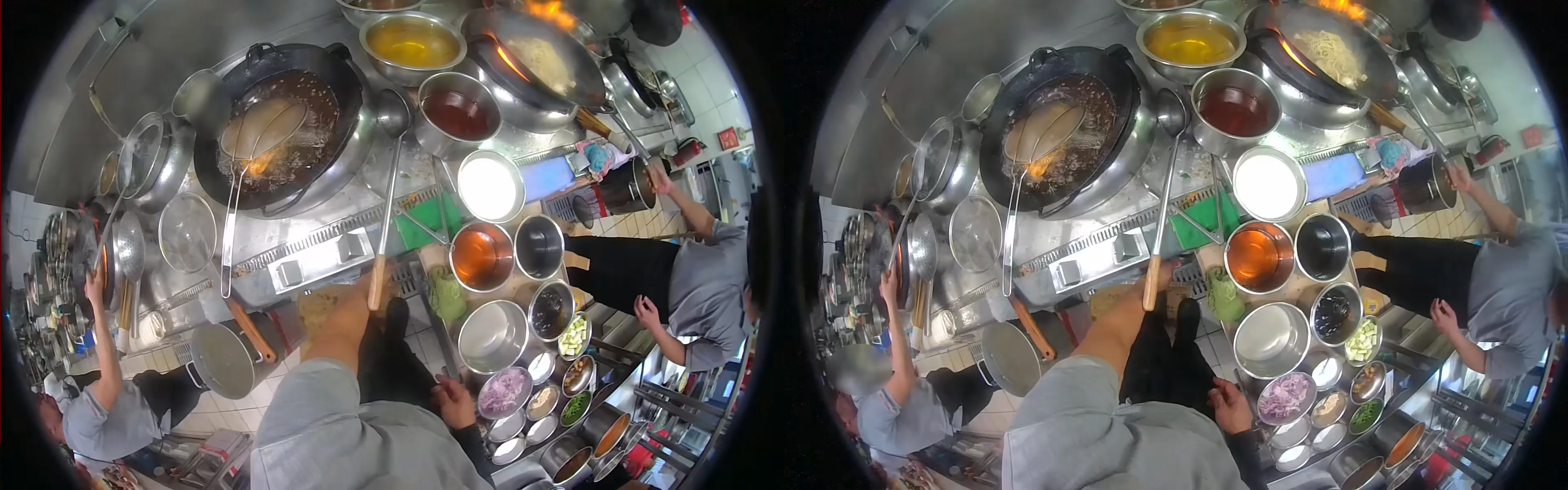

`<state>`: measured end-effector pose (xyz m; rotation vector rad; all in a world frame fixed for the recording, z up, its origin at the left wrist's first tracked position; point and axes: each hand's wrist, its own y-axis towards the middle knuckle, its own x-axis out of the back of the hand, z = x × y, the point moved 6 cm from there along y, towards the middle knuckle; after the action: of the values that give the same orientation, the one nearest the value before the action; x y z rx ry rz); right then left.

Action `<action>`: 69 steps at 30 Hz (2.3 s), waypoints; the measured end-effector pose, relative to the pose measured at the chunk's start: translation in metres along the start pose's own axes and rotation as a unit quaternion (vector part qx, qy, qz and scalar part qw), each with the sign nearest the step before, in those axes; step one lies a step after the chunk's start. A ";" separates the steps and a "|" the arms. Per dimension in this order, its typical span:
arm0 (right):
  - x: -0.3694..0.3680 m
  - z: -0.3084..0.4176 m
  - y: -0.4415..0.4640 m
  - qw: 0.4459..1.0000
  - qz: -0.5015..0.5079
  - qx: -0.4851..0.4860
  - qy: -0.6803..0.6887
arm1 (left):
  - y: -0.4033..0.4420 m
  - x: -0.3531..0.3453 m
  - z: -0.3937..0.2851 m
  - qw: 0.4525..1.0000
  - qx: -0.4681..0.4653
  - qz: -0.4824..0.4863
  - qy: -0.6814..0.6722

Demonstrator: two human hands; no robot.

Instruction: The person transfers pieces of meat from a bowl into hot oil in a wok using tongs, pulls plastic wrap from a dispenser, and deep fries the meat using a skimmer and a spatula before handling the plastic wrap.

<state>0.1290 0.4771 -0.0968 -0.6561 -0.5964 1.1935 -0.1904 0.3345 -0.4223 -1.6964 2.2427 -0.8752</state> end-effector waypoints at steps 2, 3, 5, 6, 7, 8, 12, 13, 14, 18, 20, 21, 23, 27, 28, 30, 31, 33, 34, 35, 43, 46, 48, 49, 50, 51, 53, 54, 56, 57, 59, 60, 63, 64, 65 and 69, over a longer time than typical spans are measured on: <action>-0.002 -0.006 0.002 1.000 0.005 0.016 -0.012 | -0.050 0.008 -0.071 0.993 0.111 -0.026 0.030; -0.002 -0.007 0.003 1.000 0.007 0.020 -0.009 | -0.040 0.010 -0.057 0.993 0.112 -0.027 0.033; -0.003 -0.004 0.002 0.999 0.005 0.031 -0.010 | -0.009 -0.003 -0.012 0.993 0.108 0.033 -0.018; -0.004 -0.004 0.002 1.000 0.004 0.029 -0.010 | -0.014 -0.001 -0.017 0.993 0.109 0.034 -0.019; -0.004 -0.005 0.002 0.999 0.003 0.029 -0.016 | -0.019 0.003 -0.031 0.997 0.063 0.036 0.032; -0.002 -0.007 0.002 0.999 0.001 0.029 -0.022 | -0.027 0.005 -0.045 0.996 0.017 0.038 0.083; 0.001 -0.022 0.000 0.999 -0.001 0.029 -0.014 | -0.064 0.005 -0.078 0.870 -0.315 0.001 0.380; 0.002 -0.022 0.000 0.999 -0.005 0.033 -0.016 | -0.088 0.009 -0.102 0.857 -0.352 -0.063 0.370; 0.002 -0.021 -0.001 0.999 -0.008 0.038 -0.017 | -0.101 0.010 -0.107 0.856 -0.355 -0.063 0.370; -0.001 -0.014 -0.005 0.999 0.008 0.031 0.001 | -0.127 0.039 -0.048 0.930 -0.217 -0.116 0.272; -0.003 -0.015 -0.004 0.999 0.007 0.049 0.011 | -0.110 0.055 0.005 0.915 -0.200 -0.185 0.298; -0.004 -0.017 -0.003 0.998 0.009 0.058 0.014 | -0.095 0.084 0.049 0.939 -0.045 -0.318 0.124; -0.006 -0.020 0.000 0.998 0.026 0.057 0.029 | -0.098 0.106 0.062 0.893 0.101 -0.433 -0.074; -0.012 -0.003 0.001 0.992 0.079 0.096 -0.004 | -0.153 0.133 -0.035 0.900 -0.027 -0.377 -0.215; -0.015 -0.003 0.005 0.992 0.089 0.086 -0.020 | -0.163 0.132 -0.039 0.933 0.029 -0.308 -0.182; -0.024 0.002 0.009 0.987 0.116 0.109 -0.023 | -0.172 0.138 -0.024 0.971 0.059 -0.231 0.017; -0.029 0.004 0.011 0.983 0.136 0.118 -0.027 | -0.167 0.142 0.001 0.958 0.035 -0.222 0.181; -0.042 0.007 0.017 0.973 0.173 0.147 -0.031 | -0.193 0.138 0.005 0.965 0.046 -0.129 0.225; -0.048 0.009 0.018 0.970 0.183 0.151 -0.039 | -0.213 0.136 0.007 0.971 0.009 -0.088 0.221; -0.054 0.012 0.020 0.965 0.194 0.168 -0.056 | -0.229 0.136 0.007 0.974 -0.029 -0.048 0.217; -0.107 0.018 -0.003 0.957 0.225 0.154 -0.103 | -0.317 0.167 0.050 0.974 -0.036 0.011 0.222; -0.132 -0.014 0.017 0.948 0.194 0.174 -0.183 | -0.318 0.150 0.076 0.998 0.014 0.037 -0.049; -0.147 -0.022 0.013 0.875 0.063 0.329 -0.349 | -0.366 0.156 0.082 0.955 0.033 0.041 -0.291; -0.156 -0.038 0.019 0.875 0.049 0.317 -0.364 | -0.394 0.144 0.035 0.914 0.046 0.107 -0.388; -0.171 -0.064 0.039 0.903 0.127 0.252 -0.324 | -0.424 0.130 -0.026 0.858 0.059 0.171 -0.480; -0.180 -0.069 0.019 0.955 0.207 0.146 -0.155 | -0.435 0.128 -0.032 0.857 0.062 0.175 -0.480; -0.194 -0.077 -0.031 0.962 0.245 -0.012 0.117 | -0.459 0.122 -0.038 0.839 0.016 0.208 -0.502; -0.195 -0.082 -0.042 0.964 0.241 -0.011 0.116 | -0.468 0.120 -0.033 0.845 0.048 0.199 -0.494; -0.194 -0.086 -0.060 0.950 0.238 -0.020 0.200 | -0.479 0.115 -0.021 0.857 0.031 0.207 -0.471; -0.192 -0.088 -0.060 0.951 0.237 -0.014 0.198 | -0.481 0.113 -0.017 0.871 0.014 0.210 -0.444; -0.175 -0.107 -0.036 0.982 0.149 0.047 0.104 | -0.481 0.112 -0.003 0.878 0.000 0.186 -0.441; -0.170 -0.123 -0.012 0.982 0.140 0.060 0.110 | -0.480 0.119 0.006 0.901 0.018 0.133 -0.413; -0.160 -0.116 -0.020 0.987 0.066 0.143 -0.018 | -0.472 0.129 0.037 0.944 0.039 0.074 -0.319; -0.163 -0.116 -0.019 0.985 0.072 0.156 -0.032 | -0.471 0.130 0.042 0.964 0.045 0.064 -0.254; -0.161 -0.118 -0.017 0.983 0.070 0.151 -0.080 | -0.470 0.126 0.045 0.965 0.047 0.075 -0.248; -0.148 -0.105 -0.029 0.922 -0.025 0.279 -0.267 | -0.466 0.121 0.034 0.982 0.014 0.062 -0.179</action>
<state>0.1846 0.3134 -0.1578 0.1819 -0.6736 1.4186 0.1650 0.1329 -0.1658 -1.5383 2.0549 -0.5223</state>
